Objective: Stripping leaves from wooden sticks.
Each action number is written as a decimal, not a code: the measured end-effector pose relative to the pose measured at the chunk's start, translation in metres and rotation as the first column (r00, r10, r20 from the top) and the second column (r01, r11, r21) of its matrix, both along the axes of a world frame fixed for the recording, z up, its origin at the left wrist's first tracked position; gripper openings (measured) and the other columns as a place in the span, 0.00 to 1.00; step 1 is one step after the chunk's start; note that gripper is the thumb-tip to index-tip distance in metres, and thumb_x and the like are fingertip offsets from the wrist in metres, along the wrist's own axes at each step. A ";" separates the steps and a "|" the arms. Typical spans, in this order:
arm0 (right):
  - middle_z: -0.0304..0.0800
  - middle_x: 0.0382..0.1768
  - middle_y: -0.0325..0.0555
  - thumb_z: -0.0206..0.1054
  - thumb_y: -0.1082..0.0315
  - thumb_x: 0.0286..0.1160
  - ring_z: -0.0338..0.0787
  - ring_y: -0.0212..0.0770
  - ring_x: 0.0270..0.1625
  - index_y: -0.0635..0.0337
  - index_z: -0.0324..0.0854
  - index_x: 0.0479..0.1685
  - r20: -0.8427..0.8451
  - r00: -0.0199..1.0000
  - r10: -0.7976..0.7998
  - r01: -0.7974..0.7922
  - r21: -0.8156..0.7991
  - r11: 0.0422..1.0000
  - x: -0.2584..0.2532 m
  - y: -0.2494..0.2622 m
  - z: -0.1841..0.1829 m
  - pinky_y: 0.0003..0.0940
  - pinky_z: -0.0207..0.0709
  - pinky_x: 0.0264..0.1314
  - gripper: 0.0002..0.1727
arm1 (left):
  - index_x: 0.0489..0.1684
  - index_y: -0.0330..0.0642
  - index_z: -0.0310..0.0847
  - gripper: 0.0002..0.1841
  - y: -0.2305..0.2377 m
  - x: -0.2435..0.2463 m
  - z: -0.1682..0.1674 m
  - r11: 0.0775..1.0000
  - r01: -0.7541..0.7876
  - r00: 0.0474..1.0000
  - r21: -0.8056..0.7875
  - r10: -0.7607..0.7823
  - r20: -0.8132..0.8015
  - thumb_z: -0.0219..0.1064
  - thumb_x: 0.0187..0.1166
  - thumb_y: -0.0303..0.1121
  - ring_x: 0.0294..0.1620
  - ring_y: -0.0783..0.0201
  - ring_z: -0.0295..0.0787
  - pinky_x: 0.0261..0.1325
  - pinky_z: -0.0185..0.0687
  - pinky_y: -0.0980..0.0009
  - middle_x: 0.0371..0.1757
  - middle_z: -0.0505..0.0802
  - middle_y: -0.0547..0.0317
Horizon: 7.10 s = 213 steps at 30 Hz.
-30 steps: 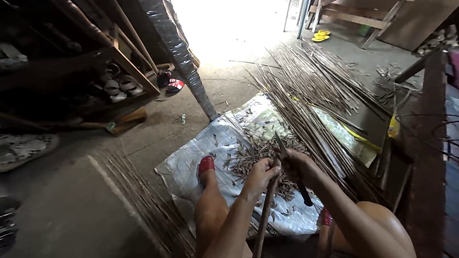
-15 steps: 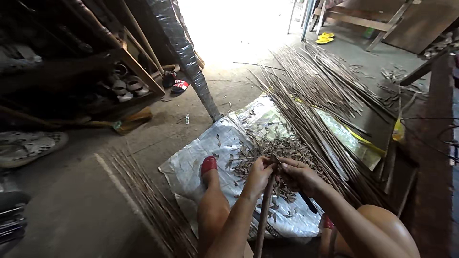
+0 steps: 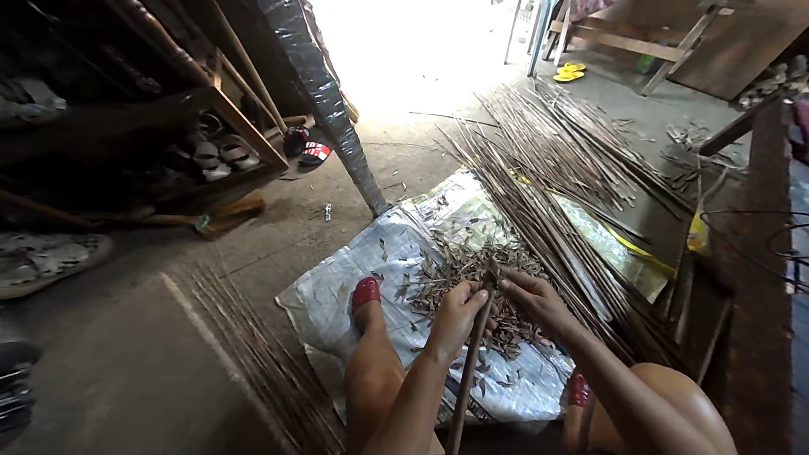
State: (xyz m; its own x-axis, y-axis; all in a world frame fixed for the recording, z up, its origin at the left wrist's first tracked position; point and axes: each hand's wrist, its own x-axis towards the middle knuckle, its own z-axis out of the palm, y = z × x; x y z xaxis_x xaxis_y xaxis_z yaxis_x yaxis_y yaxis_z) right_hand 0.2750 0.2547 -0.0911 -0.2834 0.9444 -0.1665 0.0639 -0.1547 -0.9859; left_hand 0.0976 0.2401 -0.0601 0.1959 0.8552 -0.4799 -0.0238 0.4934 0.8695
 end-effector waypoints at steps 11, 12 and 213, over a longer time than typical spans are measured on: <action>0.91 0.55 0.56 0.58 0.61 0.87 0.90 0.49 0.46 0.53 0.78 0.81 0.485 0.858 -0.170 -0.029 0.375 0.927 0.005 0.005 -0.015 0.51 0.82 0.53 0.24 | 0.61 0.33 0.76 0.10 -0.004 0.001 -0.004 0.990 0.047 0.984 0.131 -0.023 -0.179 0.57 0.90 0.28 0.20 0.74 0.83 0.24 0.80 0.79 0.32 0.89 0.61; 0.91 0.53 0.57 0.58 0.62 0.87 0.90 0.50 0.44 0.54 0.78 0.80 0.483 0.845 -0.231 0.029 0.389 0.921 0.006 0.007 -0.016 0.52 0.82 0.51 0.24 | 0.60 0.33 0.76 0.10 -0.005 0.001 -0.003 0.991 0.046 0.982 0.129 -0.022 -0.186 0.57 0.90 0.27 0.20 0.74 0.83 0.24 0.80 0.79 0.31 0.89 0.61; 0.83 0.20 0.37 0.59 0.76 0.82 0.76 0.24 0.14 0.62 0.76 0.51 -0.291 0.948 -0.130 0.018 -0.359 0.933 -0.013 0.001 0.007 0.17 0.67 0.14 0.05 | 0.62 0.33 0.76 0.16 -0.010 0.008 -0.014 0.958 0.036 0.925 0.286 0.077 -0.373 0.71 0.80 0.28 0.22 0.71 0.84 0.24 0.82 0.75 0.39 0.89 0.54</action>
State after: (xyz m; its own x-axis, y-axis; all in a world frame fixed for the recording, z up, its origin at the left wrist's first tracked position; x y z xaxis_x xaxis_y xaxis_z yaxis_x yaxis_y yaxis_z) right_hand 0.2620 0.2557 -0.0842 -0.3050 0.8625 -0.4038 -0.2564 -0.4827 -0.8374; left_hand 0.1056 0.2301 -0.0738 0.0294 0.9671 -0.2526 0.3256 0.2297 0.9172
